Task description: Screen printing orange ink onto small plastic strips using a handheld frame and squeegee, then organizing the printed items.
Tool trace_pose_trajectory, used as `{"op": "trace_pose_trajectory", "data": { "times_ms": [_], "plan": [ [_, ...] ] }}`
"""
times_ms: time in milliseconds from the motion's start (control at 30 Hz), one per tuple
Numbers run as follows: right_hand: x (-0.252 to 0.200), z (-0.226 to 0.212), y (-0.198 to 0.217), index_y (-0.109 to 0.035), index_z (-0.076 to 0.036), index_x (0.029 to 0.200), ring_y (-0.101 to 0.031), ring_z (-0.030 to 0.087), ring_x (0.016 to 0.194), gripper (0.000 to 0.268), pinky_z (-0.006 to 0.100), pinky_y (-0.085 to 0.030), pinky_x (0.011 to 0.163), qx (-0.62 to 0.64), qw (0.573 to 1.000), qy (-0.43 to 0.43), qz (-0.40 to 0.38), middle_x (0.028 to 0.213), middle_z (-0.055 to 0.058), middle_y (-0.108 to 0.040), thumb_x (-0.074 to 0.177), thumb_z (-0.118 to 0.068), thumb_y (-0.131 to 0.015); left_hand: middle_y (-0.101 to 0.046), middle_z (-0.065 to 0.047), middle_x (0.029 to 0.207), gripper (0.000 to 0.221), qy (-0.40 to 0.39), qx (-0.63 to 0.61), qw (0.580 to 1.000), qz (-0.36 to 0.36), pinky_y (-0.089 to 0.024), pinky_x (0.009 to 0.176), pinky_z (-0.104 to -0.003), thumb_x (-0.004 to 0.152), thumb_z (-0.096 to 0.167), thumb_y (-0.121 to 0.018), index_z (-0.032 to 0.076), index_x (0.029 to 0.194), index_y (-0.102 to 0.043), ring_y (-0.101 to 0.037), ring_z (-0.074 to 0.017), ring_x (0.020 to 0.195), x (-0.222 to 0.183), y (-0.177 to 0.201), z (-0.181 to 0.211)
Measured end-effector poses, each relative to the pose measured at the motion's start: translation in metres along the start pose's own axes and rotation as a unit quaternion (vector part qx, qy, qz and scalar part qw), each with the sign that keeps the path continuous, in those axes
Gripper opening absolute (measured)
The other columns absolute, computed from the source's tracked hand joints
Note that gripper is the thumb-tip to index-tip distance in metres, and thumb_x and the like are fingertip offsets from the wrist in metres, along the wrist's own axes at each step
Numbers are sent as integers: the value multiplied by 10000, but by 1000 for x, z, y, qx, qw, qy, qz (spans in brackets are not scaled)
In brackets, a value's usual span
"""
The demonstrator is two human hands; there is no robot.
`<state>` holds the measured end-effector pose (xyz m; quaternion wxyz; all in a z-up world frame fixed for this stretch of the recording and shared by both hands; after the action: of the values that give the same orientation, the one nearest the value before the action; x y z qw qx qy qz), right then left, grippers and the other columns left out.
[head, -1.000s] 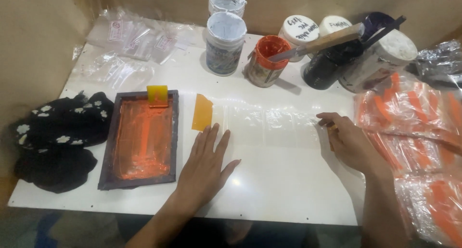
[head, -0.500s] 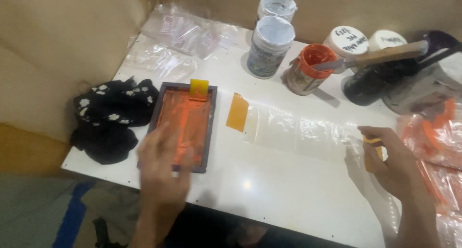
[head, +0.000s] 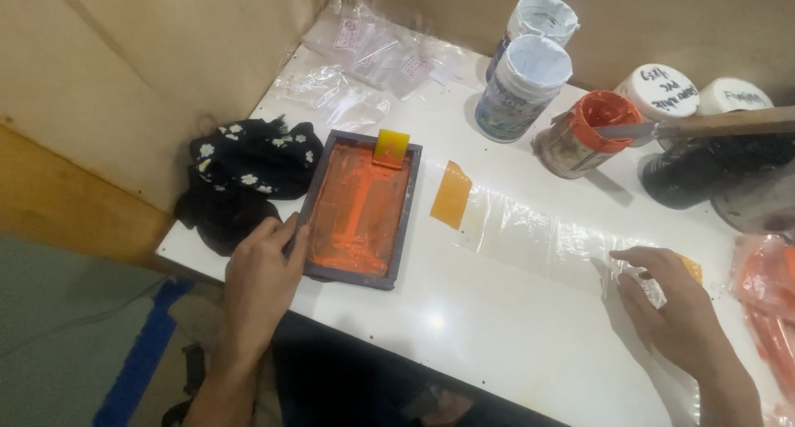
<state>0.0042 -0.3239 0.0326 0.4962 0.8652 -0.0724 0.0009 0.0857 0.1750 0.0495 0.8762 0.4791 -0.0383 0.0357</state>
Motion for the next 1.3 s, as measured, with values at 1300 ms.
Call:
{"op": "trace_pose_trajectory", "data": {
  "times_ms": [1300],
  "plan": [
    [0, -23, -5, -630, -151, 1339, -593, 237, 1178, 372, 406, -455, 1030, 5, 999, 9, -42, 1244, 62, -648, 990, -254, -555, -576, -46, 771, 251, -138, -10, 990, 4, -475, 549, -409, 1062, 231, -547, 45, 977, -692, -566, -228, 620, 2, -65, 91]
  ]
}}
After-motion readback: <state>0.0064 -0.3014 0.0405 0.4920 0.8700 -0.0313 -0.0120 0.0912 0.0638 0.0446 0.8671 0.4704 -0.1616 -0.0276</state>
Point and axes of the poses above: each hand's wrist, its own x-axis towards the middle knuckle, its own y-axis out of the back of the hand, z = x × y, the point moved 7 cm from there along x, towards the middle knuckle
